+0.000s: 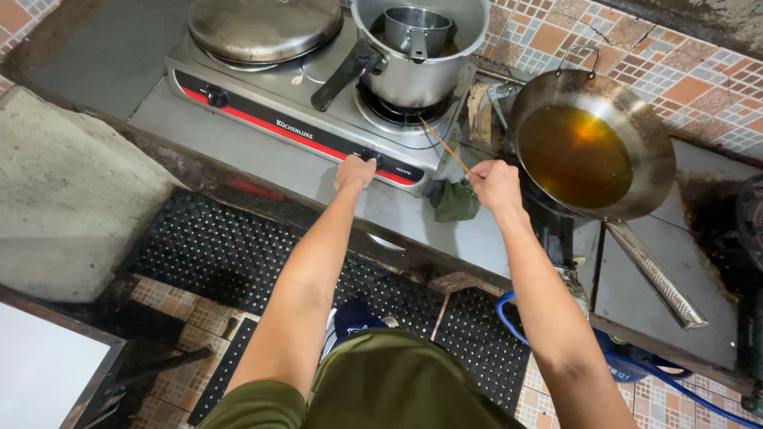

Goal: The person refills a wok with oil by transferring liquid from a large pot using a handheld ladle, and then lights a gas burner on the stove using a wooden stick.

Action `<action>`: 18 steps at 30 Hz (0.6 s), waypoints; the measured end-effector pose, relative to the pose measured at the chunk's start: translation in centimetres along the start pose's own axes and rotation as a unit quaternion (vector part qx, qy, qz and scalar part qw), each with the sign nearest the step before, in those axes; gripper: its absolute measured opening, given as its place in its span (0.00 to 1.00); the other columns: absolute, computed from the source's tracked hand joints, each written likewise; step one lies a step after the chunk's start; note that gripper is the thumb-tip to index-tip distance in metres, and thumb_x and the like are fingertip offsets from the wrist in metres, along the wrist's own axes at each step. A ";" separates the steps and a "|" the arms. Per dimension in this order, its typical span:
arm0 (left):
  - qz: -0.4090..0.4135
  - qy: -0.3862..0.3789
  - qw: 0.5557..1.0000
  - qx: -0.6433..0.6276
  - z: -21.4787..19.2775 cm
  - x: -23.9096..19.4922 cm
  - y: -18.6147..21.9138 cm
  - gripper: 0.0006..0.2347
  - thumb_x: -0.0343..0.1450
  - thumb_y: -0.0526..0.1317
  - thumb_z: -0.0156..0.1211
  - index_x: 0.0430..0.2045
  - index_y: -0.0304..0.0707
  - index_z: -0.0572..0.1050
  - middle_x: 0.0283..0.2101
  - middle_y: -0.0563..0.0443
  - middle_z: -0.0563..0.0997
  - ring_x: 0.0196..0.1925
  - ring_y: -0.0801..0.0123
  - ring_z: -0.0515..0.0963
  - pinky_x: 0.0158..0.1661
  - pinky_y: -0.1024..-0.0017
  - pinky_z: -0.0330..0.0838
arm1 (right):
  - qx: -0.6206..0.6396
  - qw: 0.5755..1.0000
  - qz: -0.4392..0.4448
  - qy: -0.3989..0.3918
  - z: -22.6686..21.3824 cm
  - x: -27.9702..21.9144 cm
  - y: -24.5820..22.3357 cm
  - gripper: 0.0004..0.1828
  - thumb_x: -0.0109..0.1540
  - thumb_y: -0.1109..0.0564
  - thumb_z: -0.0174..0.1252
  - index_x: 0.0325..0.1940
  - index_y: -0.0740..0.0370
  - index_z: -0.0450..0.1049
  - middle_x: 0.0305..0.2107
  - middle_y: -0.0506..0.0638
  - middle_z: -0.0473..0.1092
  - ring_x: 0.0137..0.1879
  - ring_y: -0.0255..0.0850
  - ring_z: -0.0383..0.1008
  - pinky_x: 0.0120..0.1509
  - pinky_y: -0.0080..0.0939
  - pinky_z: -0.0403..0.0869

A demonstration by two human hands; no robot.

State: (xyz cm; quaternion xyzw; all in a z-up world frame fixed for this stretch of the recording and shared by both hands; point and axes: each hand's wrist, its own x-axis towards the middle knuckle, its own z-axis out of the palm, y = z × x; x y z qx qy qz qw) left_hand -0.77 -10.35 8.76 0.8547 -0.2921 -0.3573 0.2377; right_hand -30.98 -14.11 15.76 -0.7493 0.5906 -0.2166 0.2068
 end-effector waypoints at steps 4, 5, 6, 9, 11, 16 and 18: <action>-0.002 -0.001 1.000 0.000 -0.3 -0.2 0.2 0.24 0.69 0.56 0.61 0.57 0.50 0.75 0.59 0.46 0.79 0.62 0.54 0.77 0.59 0.57 0.69 | 0.001 1.000 0.002 0.014 -0.3 0.5 -1.2 0.09 0.58 0.55 0.68 0.40 0.60 0.83 0.34 0.58 0.79 0.41 0.50 0.81 0.50 0.46 0.77; -0.002 -0.001 1.000 0.001 -0.4 -0.3 0.3 0.24 0.68 0.56 0.61 0.58 0.50 0.74 0.59 0.47 0.79 0.62 0.55 0.77 0.59 0.57 0.69 | -0.010 1.000 -0.007 0.021 -0.2 0.9 -1.5 0.08 0.58 0.55 0.68 0.40 0.60 0.83 0.34 0.59 0.79 0.41 0.51 0.81 0.51 0.47 0.77; -0.004 -0.011 1.000 -0.001 -0.4 -0.3 0.3 0.23 0.69 0.56 0.60 0.57 0.50 0.75 0.57 0.47 0.81 0.61 0.56 0.79 0.59 0.58 0.70 | -0.022 0.999 -0.016 0.028 -0.2 1.3 -1.7 0.08 0.58 0.55 0.68 0.40 0.60 0.83 0.34 0.60 0.78 0.42 0.53 0.80 0.51 0.48 0.76; -0.006 -0.024 1.000 0.001 -0.4 -0.6 0.2 0.23 0.69 0.56 0.59 0.57 0.50 0.76 0.55 0.47 0.84 0.60 0.57 0.81 0.59 0.59 0.72 | -0.019 0.999 -0.026 0.037 0.4 2.2 -2.0 0.08 0.58 0.56 0.68 0.39 0.60 0.83 0.35 0.60 0.78 0.43 0.55 0.80 0.51 0.50 0.76; -0.001 -0.007 1.000 0.007 -0.7 -0.5 0.4 0.24 0.69 0.55 0.61 0.59 0.52 0.74 0.58 0.47 0.79 0.62 0.55 0.77 0.59 0.59 0.70 | -0.014 0.999 -0.019 0.037 0.8 3.0 -2.2 0.08 0.58 0.56 0.68 0.39 0.59 0.82 0.36 0.60 0.78 0.44 0.56 0.79 0.52 0.50 0.76; 0.001 -0.006 1.000 0.010 -0.6 -0.4 0.1 0.24 0.69 0.56 0.62 0.58 0.51 0.74 0.59 0.46 0.78 0.62 0.54 0.77 0.59 0.58 0.70 | -0.023 0.999 -0.027 0.040 1.7 3.7 -1.9 0.07 0.58 0.56 0.68 0.39 0.58 0.83 0.36 0.60 0.78 0.45 0.56 0.80 0.53 0.50 0.77; 0.010 -0.005 1.000 0.014 -0.6 -0.3 0.4 0.24 0.69 0.55 0.62 0.58 0.51 0.74 0.60 0.46 0.78 0.62 0.53 0.76 0.59 0.58 0.70 | -0.028 0.999 -0.024 0.035 1.6 4.0 -1.8 0.08 0.58 0.56 0.68 0.39 0.58 0.83 0.36 0.60 0.78 0.45 0.57 0.79 0.53 0.51 0.76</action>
